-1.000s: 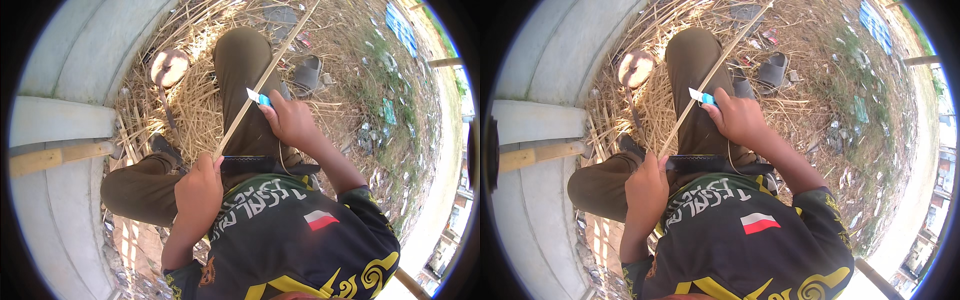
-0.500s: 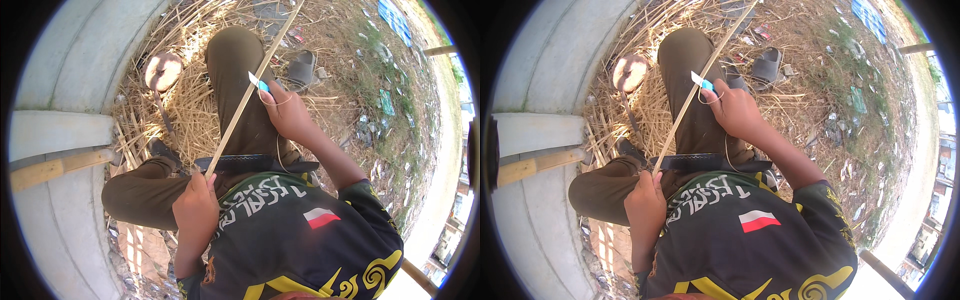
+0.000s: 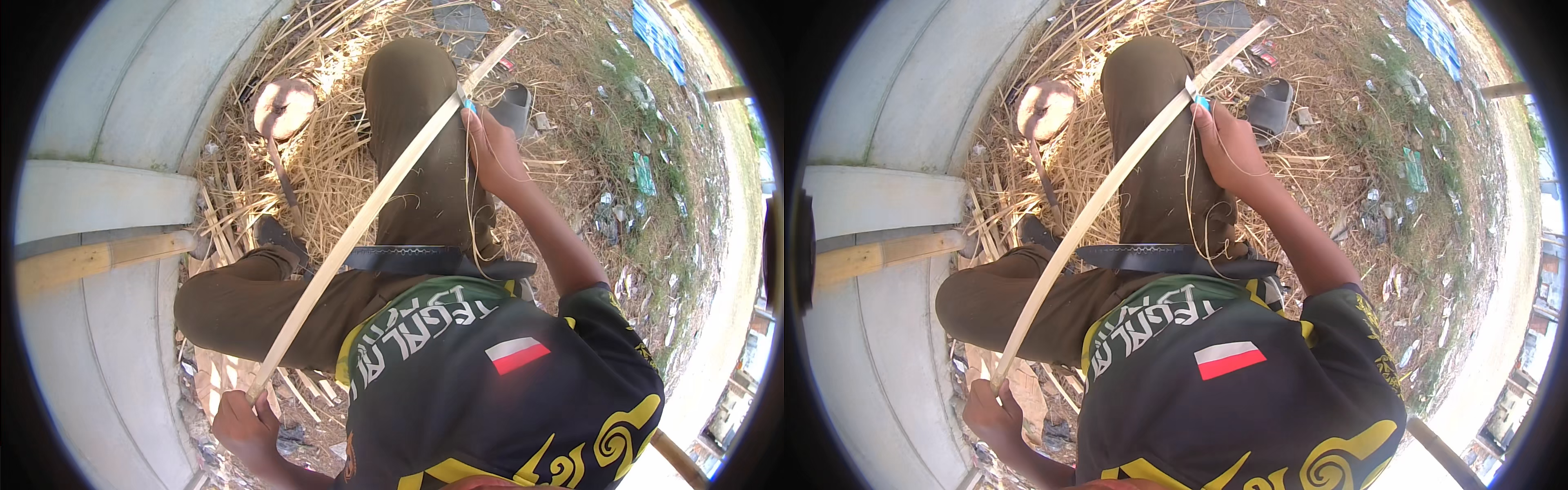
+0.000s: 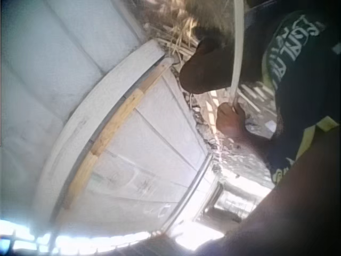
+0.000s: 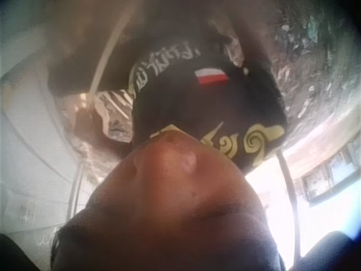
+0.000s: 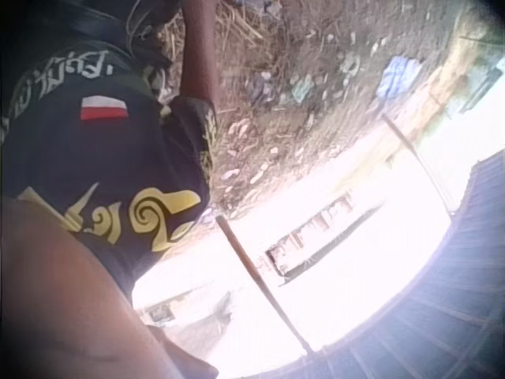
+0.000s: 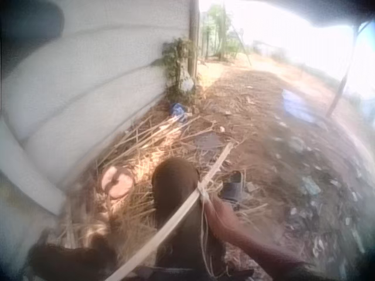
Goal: The person sits on the ground and uses a large knife to shave and smooth a long, thin bamboo stick. They hold the stick with one hand and repeatedly scrape the blade along its length to remove the outer layer and refine the surface.
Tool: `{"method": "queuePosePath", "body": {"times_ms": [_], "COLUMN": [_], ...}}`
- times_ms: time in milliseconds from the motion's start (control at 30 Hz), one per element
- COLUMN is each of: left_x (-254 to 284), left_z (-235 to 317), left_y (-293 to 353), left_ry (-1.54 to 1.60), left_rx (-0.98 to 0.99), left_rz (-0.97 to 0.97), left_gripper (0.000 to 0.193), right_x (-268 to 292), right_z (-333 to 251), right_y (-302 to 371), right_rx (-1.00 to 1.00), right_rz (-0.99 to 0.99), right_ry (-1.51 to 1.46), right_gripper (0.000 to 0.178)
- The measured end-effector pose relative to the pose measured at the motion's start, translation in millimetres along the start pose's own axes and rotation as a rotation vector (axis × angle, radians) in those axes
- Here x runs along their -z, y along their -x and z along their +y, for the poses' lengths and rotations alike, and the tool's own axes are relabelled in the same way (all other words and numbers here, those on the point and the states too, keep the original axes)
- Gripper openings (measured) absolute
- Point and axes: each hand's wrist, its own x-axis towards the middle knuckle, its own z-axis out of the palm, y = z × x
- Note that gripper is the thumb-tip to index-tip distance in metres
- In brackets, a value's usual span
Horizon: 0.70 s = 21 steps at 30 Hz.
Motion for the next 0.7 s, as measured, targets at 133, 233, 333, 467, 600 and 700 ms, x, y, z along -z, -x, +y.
{"method": "queuePosePath", "body": {"times_ms": [133, 233, 333, 467, 600, 700], "left_x": [-15.6, -35.5, -47.7, -57.3, -60.8, -66.0], "left_z": [18.0, 50.1, 89.4, 134.2, 151.8, 155.5], "left_y": [-4.4, -26.5, -63.4, -108.0, -120.7, -113.9], "left_ry": [0.131, 0.274, 0.375, 0.564, 0.626, 0.617], "left_rx": [0.045, 0.075, 0.079, 0.083, 0.062, 0.065], "left_rz": [0.018, -0.02, -0.019, 0.014, -0.033, -0.059], "left_gripper": [0.041, 0.037, 0.036, 0.035, 0.035, 0.037], "right_x": [1.3, 5.4, 12.3, 18.2, 23.9, 22.5], "right_z": [-4.1, -17.9, -23.6, -29.2, -26.4, -15.3], "right_y": [-3.7, 7.2, 10.8, 24.2, 26.9, 17.3], "right_rx": [0.028, 0.205, 0.333, 0.368, 0.357, 0.391], "right_rz": [-0.048, -0.108, -0.184, -0.231, -0.245, -0.169], "right_ry": [0.077, 0.291, 0.424, 0.494, 0.539, 0.508], "right_gripper": [0.048, 0.043, 0.041, 0.041, 0.041, 0.042]}}
